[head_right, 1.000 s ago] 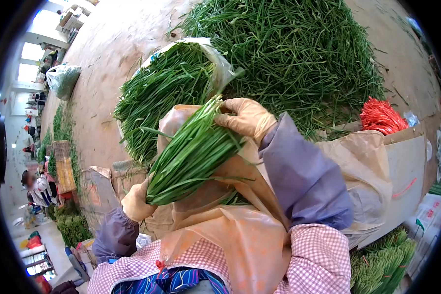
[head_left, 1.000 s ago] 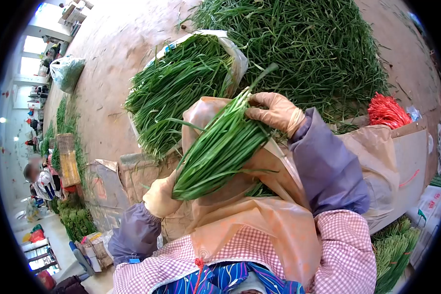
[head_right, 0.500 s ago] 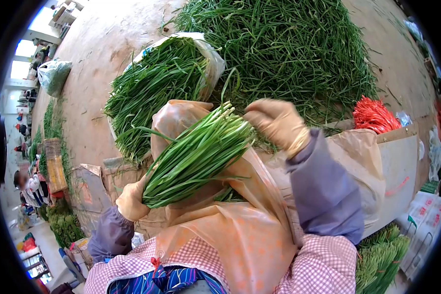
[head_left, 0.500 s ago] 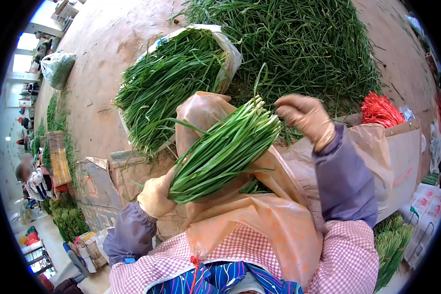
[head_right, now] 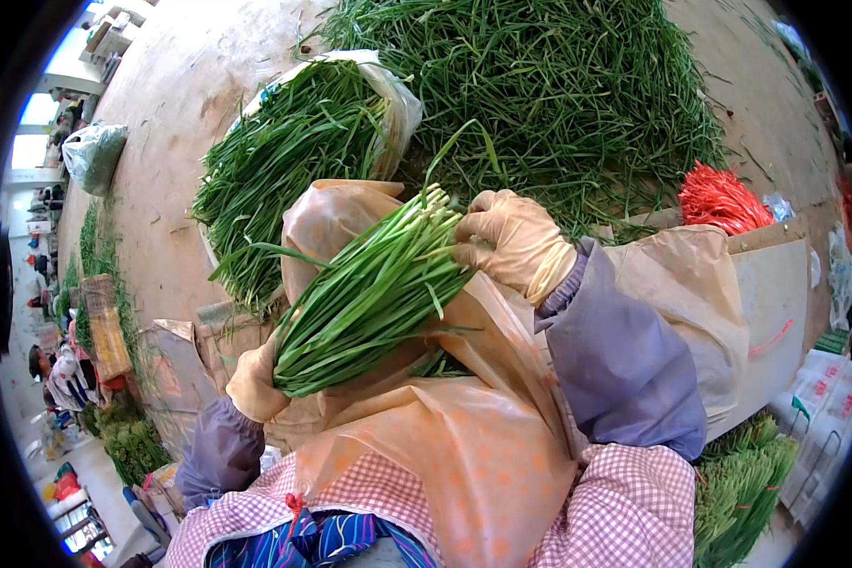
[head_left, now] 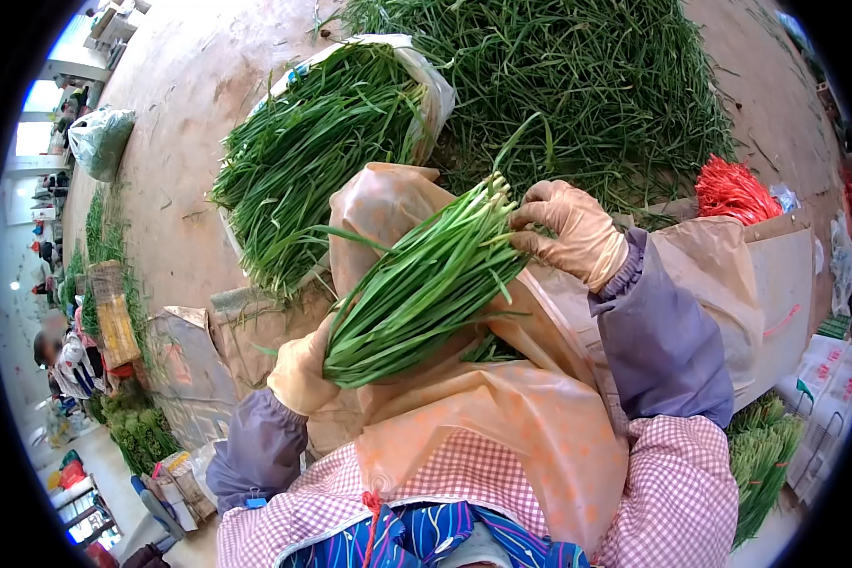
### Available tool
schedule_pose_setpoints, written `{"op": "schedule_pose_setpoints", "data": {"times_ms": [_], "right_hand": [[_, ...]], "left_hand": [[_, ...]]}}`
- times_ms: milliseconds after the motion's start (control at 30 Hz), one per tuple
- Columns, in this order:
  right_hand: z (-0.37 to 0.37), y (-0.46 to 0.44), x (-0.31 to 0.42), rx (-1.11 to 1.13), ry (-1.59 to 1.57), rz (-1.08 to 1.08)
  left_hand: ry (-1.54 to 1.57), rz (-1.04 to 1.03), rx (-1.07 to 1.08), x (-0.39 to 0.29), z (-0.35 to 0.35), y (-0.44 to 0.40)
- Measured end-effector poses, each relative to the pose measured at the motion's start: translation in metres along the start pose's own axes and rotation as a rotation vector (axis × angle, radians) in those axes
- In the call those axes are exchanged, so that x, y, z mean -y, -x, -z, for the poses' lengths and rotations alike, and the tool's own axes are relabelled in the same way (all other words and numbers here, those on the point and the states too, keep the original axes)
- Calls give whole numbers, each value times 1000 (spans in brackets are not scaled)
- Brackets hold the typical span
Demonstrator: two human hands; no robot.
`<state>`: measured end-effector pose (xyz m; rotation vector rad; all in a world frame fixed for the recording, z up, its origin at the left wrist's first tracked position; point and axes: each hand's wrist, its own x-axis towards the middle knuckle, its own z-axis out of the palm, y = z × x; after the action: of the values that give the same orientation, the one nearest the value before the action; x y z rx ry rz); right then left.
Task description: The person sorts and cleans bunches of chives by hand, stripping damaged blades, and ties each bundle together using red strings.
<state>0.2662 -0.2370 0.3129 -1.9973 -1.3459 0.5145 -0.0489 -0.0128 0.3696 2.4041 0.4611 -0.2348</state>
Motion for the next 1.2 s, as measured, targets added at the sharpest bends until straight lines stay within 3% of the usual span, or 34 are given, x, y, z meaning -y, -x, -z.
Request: {"op": "schedule_pose_setpoints", "data": {"times_ms": [233, 367, 467, 600, 733, 800, 867, 967, 1000, 1067, 1100, 1200], "right_hand": [[-10, -9, 0, 123, -20, 27], [-11, -7, 4, -44, -357, 133], [-14, -1, 3, -40, -917, -61], [-23, 3, 2, -271, -1045, -392], [1, 2, -45, -825, -741, -505], [11, 11, -36, -810, -679, -510], [14, 13, 3, -453, -617, -328], [13, -6, 46, 180, -631, -617], [-15, -6, 34, 120, -846, -600], [-41, -9, 26, -6, -870, -503], [-44, -10, 30, -73, -1035, -536], [-45, -4, 11, -95, -664, -540]], "left_hand": [[-3, -23, -7, 1, -2, -1], [66, -58, -31, 5, -7, 0], [57, -61, -34, 6, -9, 0], [61, -65, -43, 8, -13, -1], [40, -92, -58, 8, -13, 1], [10, -83, -64, 6, -10, -1], [-36, -51, -44, 3, -9, 0], [-88, -104, -69, 1, -9, -1], [-125, -112, -69, 1, -9, 0], [-201, -124, -73, -1, -9, 1], [-214, -98, -52, -4, -7, 1], [-240, -86, -26, -5, -4, 4]]}}
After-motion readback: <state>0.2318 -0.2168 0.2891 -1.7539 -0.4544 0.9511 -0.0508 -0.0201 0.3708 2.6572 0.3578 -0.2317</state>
